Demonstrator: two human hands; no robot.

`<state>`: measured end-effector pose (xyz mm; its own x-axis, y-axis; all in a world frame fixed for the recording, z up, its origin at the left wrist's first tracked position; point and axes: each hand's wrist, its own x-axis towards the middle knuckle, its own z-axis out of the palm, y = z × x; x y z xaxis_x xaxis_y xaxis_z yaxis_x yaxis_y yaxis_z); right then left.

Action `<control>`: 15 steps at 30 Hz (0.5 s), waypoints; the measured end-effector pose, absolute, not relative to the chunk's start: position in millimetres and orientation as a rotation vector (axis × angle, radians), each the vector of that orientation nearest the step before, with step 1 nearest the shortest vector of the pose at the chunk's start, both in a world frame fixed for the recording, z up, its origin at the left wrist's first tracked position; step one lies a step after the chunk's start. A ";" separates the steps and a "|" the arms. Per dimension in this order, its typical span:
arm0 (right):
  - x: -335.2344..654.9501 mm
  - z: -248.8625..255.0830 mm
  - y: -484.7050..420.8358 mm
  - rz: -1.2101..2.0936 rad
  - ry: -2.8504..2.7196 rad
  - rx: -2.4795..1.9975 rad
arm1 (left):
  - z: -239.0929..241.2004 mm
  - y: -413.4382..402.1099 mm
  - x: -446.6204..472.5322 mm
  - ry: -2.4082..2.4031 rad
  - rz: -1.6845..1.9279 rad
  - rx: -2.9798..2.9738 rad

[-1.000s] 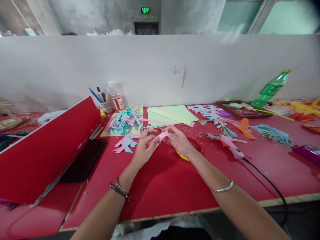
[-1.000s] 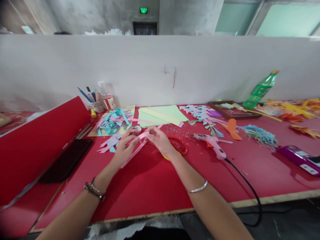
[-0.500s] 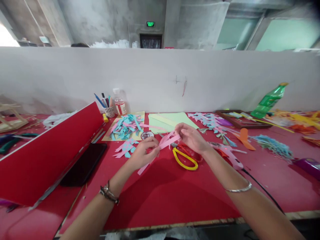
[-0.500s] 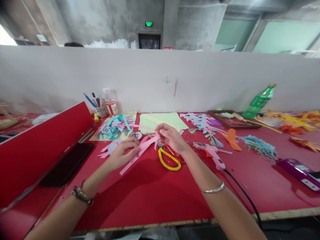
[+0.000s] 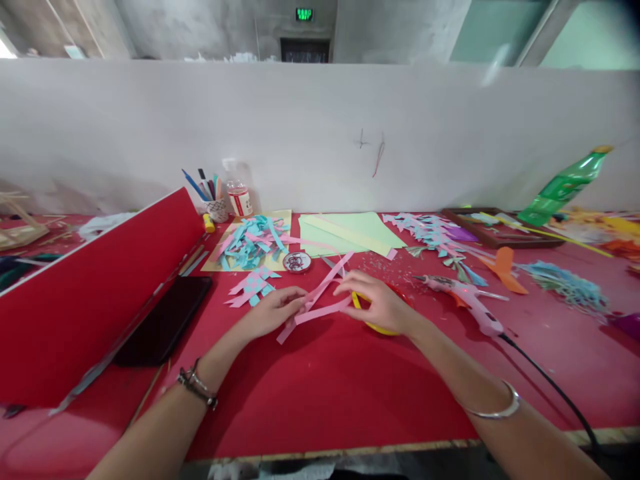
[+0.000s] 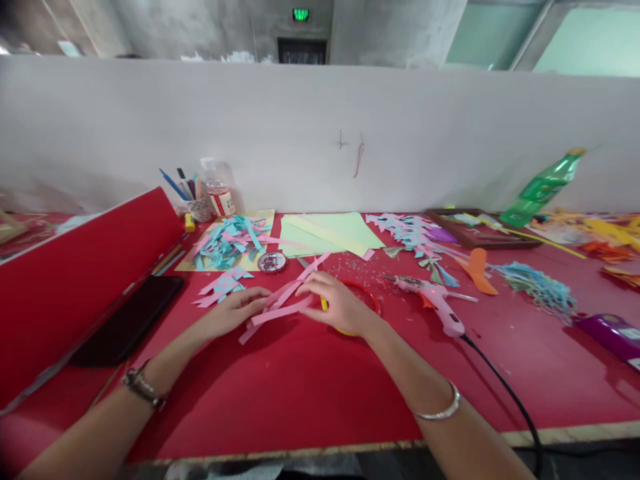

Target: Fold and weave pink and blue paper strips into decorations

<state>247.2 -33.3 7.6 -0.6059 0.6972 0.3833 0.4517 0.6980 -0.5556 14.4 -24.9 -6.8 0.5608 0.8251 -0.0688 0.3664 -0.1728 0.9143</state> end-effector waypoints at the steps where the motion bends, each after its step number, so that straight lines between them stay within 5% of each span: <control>1: 248.3 6.6 -32.1 0.529 -2.334 -0.870 | -6.2 -24.7 13.0 0.995 0.545 1.788; 15: 241.9 -3.2 -28.6 0.215 -2.600 -0.923 | -3.1 -31.5 18.9 0.907 0.651 2.021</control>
